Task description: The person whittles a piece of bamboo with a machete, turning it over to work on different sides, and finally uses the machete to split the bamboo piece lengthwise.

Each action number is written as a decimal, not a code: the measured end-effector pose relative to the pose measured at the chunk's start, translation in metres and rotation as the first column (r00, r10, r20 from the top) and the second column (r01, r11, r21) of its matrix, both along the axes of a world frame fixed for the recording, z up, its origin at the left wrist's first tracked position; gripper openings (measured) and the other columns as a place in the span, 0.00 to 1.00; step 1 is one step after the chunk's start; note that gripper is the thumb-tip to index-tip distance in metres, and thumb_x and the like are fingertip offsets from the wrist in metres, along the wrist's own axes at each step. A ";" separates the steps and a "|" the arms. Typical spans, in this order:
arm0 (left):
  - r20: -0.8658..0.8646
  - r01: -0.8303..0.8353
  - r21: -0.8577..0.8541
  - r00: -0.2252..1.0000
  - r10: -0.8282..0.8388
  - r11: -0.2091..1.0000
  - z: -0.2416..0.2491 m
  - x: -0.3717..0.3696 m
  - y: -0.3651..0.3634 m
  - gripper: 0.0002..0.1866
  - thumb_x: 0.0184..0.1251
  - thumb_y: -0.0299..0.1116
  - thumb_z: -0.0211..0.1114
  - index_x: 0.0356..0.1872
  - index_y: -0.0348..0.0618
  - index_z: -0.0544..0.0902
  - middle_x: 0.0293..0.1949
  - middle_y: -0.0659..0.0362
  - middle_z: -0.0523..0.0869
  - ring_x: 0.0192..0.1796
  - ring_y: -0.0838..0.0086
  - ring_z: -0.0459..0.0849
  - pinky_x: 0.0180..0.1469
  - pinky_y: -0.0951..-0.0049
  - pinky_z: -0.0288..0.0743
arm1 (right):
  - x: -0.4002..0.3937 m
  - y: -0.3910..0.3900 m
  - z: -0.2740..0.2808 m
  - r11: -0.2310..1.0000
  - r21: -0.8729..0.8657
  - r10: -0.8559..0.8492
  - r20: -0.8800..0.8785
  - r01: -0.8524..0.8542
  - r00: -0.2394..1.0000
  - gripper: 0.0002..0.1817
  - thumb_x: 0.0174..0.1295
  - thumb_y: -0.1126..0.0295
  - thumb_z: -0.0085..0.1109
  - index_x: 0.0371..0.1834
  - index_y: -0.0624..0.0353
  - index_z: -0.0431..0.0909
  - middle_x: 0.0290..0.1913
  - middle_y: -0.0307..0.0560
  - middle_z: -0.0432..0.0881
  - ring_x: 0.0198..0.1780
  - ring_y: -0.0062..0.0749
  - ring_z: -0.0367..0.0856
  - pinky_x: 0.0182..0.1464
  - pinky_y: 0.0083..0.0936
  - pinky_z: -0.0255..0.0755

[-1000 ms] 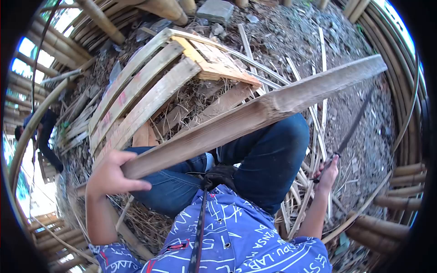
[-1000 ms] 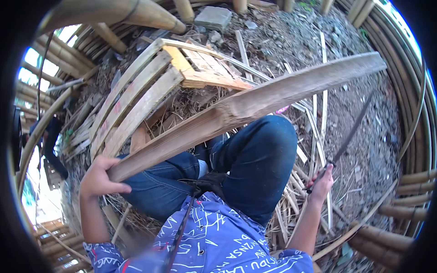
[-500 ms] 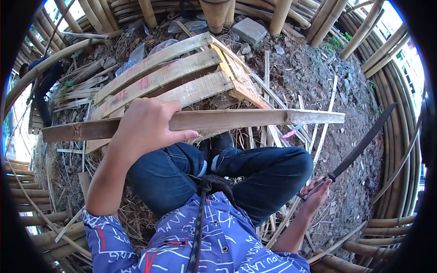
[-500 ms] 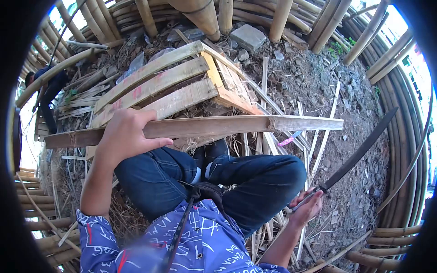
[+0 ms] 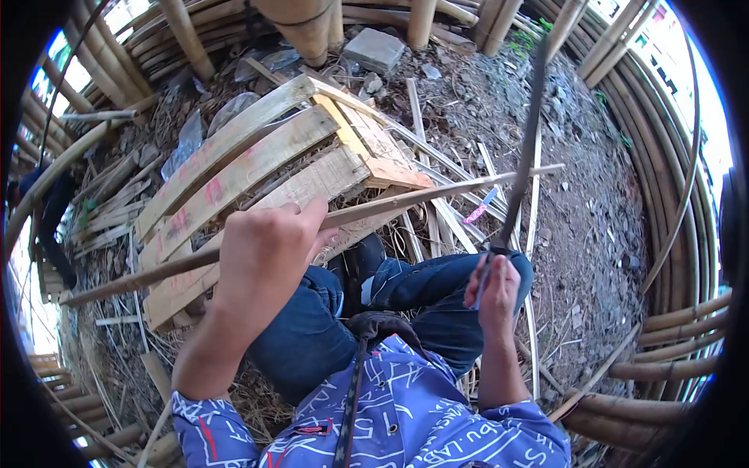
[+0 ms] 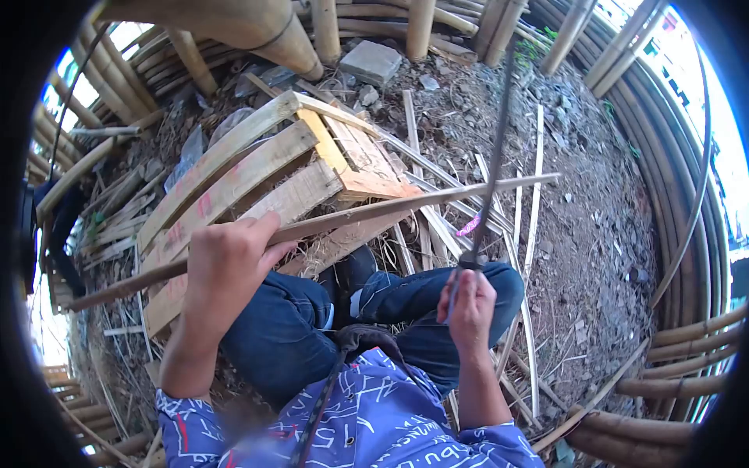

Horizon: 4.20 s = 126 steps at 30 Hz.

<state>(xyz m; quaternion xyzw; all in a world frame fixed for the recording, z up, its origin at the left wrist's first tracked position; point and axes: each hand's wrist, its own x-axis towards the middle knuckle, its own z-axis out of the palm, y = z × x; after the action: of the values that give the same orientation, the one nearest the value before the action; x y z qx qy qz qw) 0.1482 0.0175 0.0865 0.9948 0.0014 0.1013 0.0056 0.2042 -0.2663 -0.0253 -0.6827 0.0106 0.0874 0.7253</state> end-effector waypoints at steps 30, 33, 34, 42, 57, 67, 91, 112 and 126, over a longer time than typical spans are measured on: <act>-0.151 -0.030 -0.039 0.988 0.023 0.999 -0.043 0.019 -0.007 0.05 0.64 0.33 0.57 0.36 0.45 0.74 0.23 0.57 0.83 0.26 0.62 0.86 0.27 0.66 0.79 | 0.006 0.026 -0.066 0.997 -0.082 -0.026 -0.100 0.018 0.995 0.26 0.70 0.44 0.41 0.31 0.58 0.68 0.15 0.38 0.68 0.11 0.20 0.66 0.13 0.17 0.61; -0.170 0.003 -0.169 0.985 -0.032 0.986 -0.036 0.016 -0.017 0.05 0.66 0.32 0.56 0.38 0.43 0.73 0.25 0.53 0.83 0.28 0.57 0.85 0.29 0.61 0.77 | 0.000 0.020 -0.041 0.999 -0.045 -0.014 -0.046 0.011 0.999 0.27 0.69 0.43 0.40 0.33 0.59 0.68 0.16 0.38 0.69 0.12 0.20 0.67 0.14 0.17 0.61; -0.216 0.001 -0.258 0.975 -0.058 0.966 -0.035 0.014 -0.025 0.05 0.67 0.32 0.55 0.38 0.41 0.73 0.26 0.49 0.83 0.30 0.54 0.84 0.31 0.57 0.75 | -0.005 0.018 -0.032 0.999 -0.035 -0.022 -0.034 0.021 0.999 0.27 0.70 0.44 0.41 0.32 0.60 0.68 0.16 0.39 0.69 0.12 0.20 0.67 0.15 0.16 0.60; -0.295 0.114 -0.546 0.901 -0.317 0.830 -0.082 -0.004 -0.133 0.05 0.68 0.29 0.51 0.38 0.40 0.72 0.26 0.47 0.82 0.30 0.51 0.82 0.30 0.54 0.74 | -0.060 -0.046 -0.005 0.985 -0.110 -0.131 -0.011 0.129 0.991 0.24 0.69 0.47 0.46 0.32 0.60 0.69 0.17 0.38 0.71 0.14 0.17 0.69 0.16 0.15 0.60; -0.306 0.119 -0.395 0.918 -0.253 0.911 -0.088 -0.021 -0.181 0.05 0.68 0.31 0.53 0.37 0.43 0.74 0.26 0.48 0.83 0.30 0.51 0.84 0.30 0.54 0.77 | -0.092 -0.082 -0.016 0.925 -0.372 -0.142 -0.147 0.078 0.979 0.27 0.65 0.42 0.50 0.29 0.58 0.71 0.16 0.34 0.71 0.16 0.15 0.70 0.18 0.13 0.62; -0.260 0.166 -0.405 0.922 -0.288 0.899 -0.092 -0.020 -0.177 0.05 0.68 0.32 0.54 0.36 0.44 0.74 0.26 0.51 0.84 0.29 0.53 0.84 0.28 0.57 0.77 | -0.071 -0.096 -0.023 0.717 -0.697 0.065 0.025 -0.029 0.998 0.24 0.62 0.52 0.59 0.29 0.66 0.72 0.20 0.57 0.72 0.22 0.52 0.69 0.27 0.37 0.64; -0.324 0.167 -0.415 0.892 -0.316 0.895 -0.078 -0.024 -0.161 0.02 0.67 0.26 0.53 0.36 0.42 0.74 0.24 0.52 0.83 0.28 0.57 0.86 0.27 0.64 0.79 | -0.048 -0.148 -0.042 0.504 -0.841 -0.116 0.160 0.197 0.980 0.29 0.63 0.42 0.54 0.28 0.62 0.74 0.14 0.44 0.73 0.17 0.32 0.73 0.23 0.33 0.66; -0.383 -0.022 -0.707 0.851 -0.358 0.707 -0.091 -0.005 -0.153 0.08 0.70 0.32 0.53 0.37 0.38 0.77 0.17 0.50 0.80 0.23 0.56 0.83 0.28 0.61 0.72 | -0.074 -0.101 -0.024 0.906 -0.314 -0.300 -0.004 0.284 0.954 0.27 0.66 0.41 0.47 0.28 0.57 0.70 0.16 0.34 0.70 0.14 0.14 0.68 0.15 0.12 0.61; -0.317 0.049 -0.654 0.888 -0.333 0.755 -0.085 -0.006 -0.169 0.09 0.69 0.34 0.54 0.33 0.39 0.75 0.22 0.39 0.78 0.31 0.42 0.78 0.33 0.48 0.69 | -0.064 -0.087 -0.011 0.576 -0.816 0.095 0.118 0.042 0.988 0.25 0.60 0.48 0.60 0.27 0.63 0.73 0.19 0.60 0.74 0.26 0.58 0.77 0.27 0.43 0.67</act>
<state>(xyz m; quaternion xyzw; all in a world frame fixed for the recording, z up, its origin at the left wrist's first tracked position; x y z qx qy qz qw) 0.1427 -0.1513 0.0016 0.9274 -0.0678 -0.1196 0.3478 0.1403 -0.3534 -0.0361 -0.9444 -0.0147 0.0323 0.3270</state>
